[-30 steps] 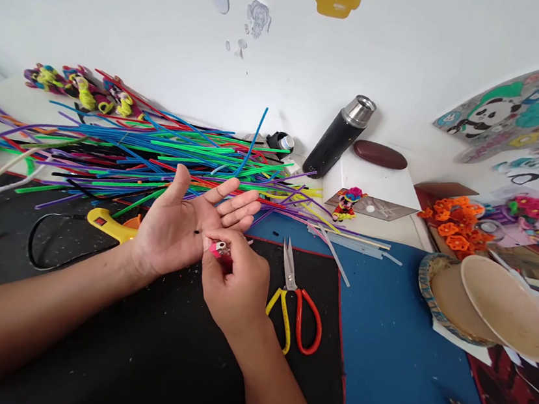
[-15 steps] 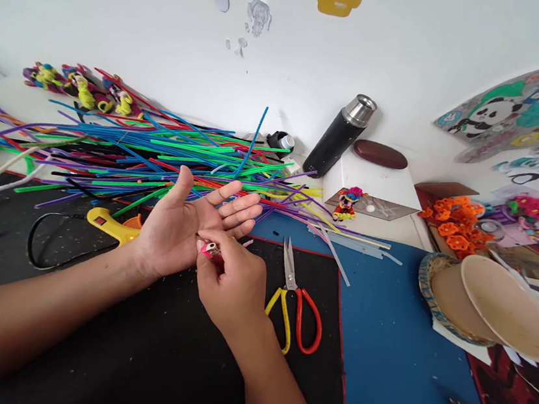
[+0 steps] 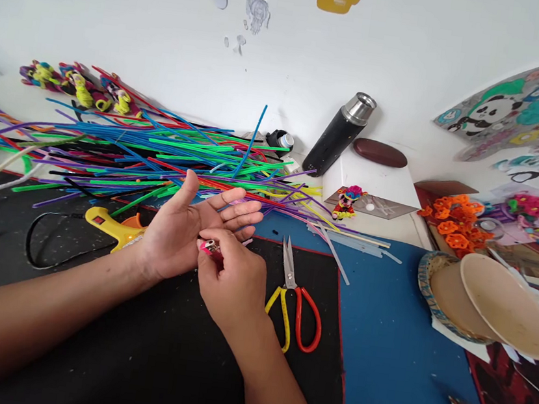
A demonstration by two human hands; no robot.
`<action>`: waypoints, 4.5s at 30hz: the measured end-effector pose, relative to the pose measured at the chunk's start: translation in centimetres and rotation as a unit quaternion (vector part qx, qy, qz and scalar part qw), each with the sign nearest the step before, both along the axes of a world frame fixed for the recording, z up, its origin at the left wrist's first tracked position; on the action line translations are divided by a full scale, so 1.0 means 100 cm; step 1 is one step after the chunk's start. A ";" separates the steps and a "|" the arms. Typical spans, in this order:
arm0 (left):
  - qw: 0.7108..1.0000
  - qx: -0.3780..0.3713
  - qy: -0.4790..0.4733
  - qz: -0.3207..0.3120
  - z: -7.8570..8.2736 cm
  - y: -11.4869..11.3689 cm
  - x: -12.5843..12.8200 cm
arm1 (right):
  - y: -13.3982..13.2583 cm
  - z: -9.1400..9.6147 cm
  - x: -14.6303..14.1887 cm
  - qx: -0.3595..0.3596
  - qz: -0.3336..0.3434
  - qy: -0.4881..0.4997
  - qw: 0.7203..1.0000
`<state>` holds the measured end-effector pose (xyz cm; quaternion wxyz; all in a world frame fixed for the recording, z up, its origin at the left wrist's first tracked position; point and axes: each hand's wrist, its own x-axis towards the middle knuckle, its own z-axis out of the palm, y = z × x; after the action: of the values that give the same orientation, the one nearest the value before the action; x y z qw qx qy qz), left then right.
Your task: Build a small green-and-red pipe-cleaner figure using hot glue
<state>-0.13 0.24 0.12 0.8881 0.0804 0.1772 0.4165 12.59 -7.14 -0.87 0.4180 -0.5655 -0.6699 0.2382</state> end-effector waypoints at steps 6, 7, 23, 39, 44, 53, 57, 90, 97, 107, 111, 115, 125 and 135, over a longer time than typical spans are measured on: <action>1.000 0.007 0.011 -0.007 0.000 -0.001 0.000 | 0.002 -0.001 0.000 -0.013 -0.010 0.000 1.000; 1.000 0.006 0.014 -0.008 0.001 -0.001 0.000 | 0.002 -0.001 0.000 -0.017 -0.011 0.000 1.000; 1.000 -0.001 0.013 -0.005 -0.005 -0.002 0.001 | 0.001 0.001 0.000 -0.044 -0.013 0.002 0.999; 1.000 -0.004 0.017 -0.006 -0.007 -0.004 0.003 | 0.000 -0.002 0.000 -0.032 -0.026 -0.003 0.999; 1.000 -0.012 0.012 -0.015 -0.009 -0.006 0.004 | 0.001 -0.002 0.000 -0.031 -0.028 0.000 0.999; 0.999 -0.035 -0.019 -0.002 -0.006 -0.001 0.001 | 0.000 0.000 0.001 -0.014 -0.034 0.045 0.998; 0.998 -0.050 -0.023 0.021 0.001 0.002 0.000 | -0.001 0.001 0.000 -0.008 -0.050 0.059 0.997; 0.999 -0.022 -0.005 0.027 0.005 0.006 -0.004 | 0.000 0.003 -0.001 0.009 0.014 0.030 0.999; 0.999 -0.030 -0.002 0.017 0.005 0.006 -0.005 | -0.001 0.001 0.000 0.010 0.008 0.028 1.000; 0.999 -0.035 -0.016 0.016 0.002 0.005 -0.004 | -0.001 -0.001 0.000 0.014 0.007 0.036 0.999; 0.999 -0.031 -0.008 0.019 0.003 0.005 -0.004 | -0.001 0.000 0.000 0.011 0.005 0.038 0.999; 0.999 -0.032 -0.012 0.014 0.001 0.005 -0.004 | -0.001 0.000 0.000 0.008 0.005 0.037 0.999; 1.000 -0.026 -0.006 0.014 0.002 0.005 -0.003 | -0.001 0.000 0.000 -0.004 0.007 0.013 1.000; 0.999 -0.044 0.007 0.026 0.007 0.008 -0.004 | -0.001 0.001 0.000 0.005 0.001 0.011 1.000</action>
<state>-0.55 1.00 0.82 0.8783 0.0398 0.2034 0.4308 12.59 -7.21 -0.74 0.4284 -0.5599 -0.6668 0.2414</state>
